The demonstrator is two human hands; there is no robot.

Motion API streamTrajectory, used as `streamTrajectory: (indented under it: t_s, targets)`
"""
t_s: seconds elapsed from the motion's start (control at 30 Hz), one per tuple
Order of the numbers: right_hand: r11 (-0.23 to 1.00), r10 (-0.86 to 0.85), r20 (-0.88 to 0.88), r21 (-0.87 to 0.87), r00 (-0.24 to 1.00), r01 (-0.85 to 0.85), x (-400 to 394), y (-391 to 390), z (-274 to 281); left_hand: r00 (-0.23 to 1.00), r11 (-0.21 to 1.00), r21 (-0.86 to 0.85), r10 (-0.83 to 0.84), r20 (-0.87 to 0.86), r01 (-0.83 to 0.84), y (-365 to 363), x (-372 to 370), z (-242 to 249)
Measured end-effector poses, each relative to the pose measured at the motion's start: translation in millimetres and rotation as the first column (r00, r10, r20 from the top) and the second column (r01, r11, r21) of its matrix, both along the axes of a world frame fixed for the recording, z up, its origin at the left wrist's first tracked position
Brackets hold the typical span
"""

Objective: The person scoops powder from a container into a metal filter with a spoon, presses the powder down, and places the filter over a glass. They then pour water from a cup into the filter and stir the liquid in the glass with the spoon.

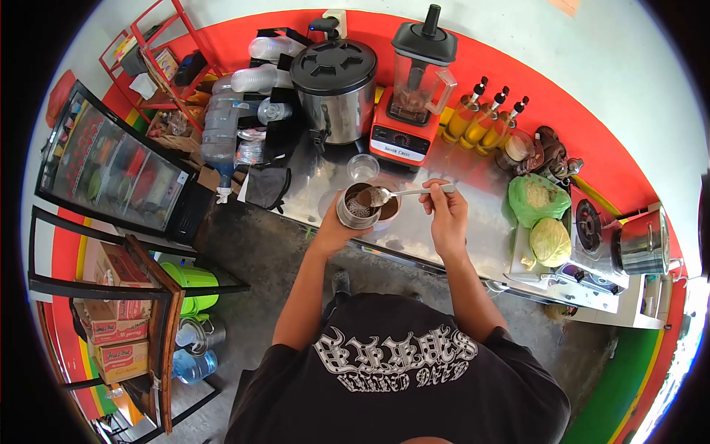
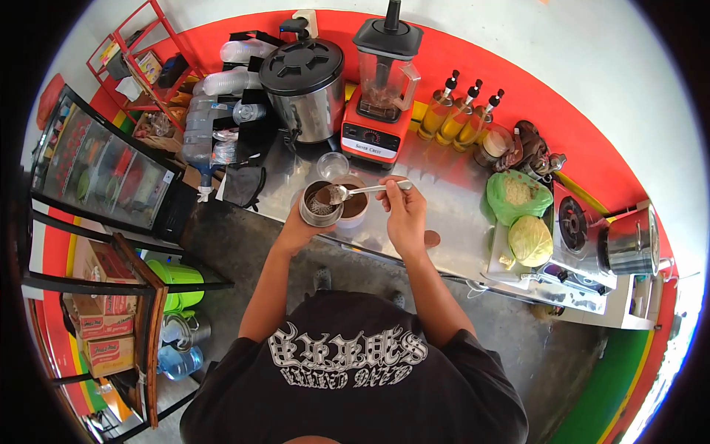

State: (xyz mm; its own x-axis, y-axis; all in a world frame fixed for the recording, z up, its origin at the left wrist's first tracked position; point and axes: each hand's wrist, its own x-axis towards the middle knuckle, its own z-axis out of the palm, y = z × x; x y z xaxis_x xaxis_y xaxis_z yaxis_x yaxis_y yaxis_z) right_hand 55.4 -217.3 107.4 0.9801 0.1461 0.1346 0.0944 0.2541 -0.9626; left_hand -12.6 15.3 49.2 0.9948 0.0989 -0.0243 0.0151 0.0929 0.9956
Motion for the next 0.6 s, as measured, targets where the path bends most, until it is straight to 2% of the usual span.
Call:
streamTrajectory:
  t_s: [0.1, 0.17, 0.2, 0.27, 0.3, 0.37, 0.6]
  targets:
    - [0.997, 0.036, 0.035, -0.066, 0.999, -0.033, -6, 7, 5, 1.000, 0.999, 0.042, 0.007, 0.014, -0.007, -3, -3, 7]
    - [0.975, 0.136, 0.235, -0.206, 0.962, -0.087, -12, 10, 11, 1.000, 0.997, 0.082, 0.014, 0.024, -0.016, -3, -6, 8]
    - [0.974, 0.144, 0.236, -0.205, 0.961, -0.095, -12, 9, 15, 0.999, 0.998, 0.061, 0.015, 0.037, -0.017, -4, -6, 8]
    - [0.899, 0.275, 0.536, -0.437, 0.798, -0.017, -11, 6, 23, 0.999, 0.999, 0.039, 0.023, 0.049, -0.025, -4, -8, 8]
    - [0.899, 0.281, 0.537, -0.437, 0.796, -0.023, -12, 6, 27, 0.999, 1.000, 0.012, 0.017, 0.045, -0.018, -4, -8, 9]
    - [0.872, 0.342, 0.611, -0.490, 0.714, 0.002, -14, 5, 36, 0.999, 1.000, -0.014, 0.015, 0.040, -0.014, -5, -10, 12]
    - [0.867, 0.395, 0.612, -0.496, 0.685, -0.058, -12, 1, 43, 0.997, 0.998, -0.013, 0.055, 0.057, -0.054, -10, -11, 1]
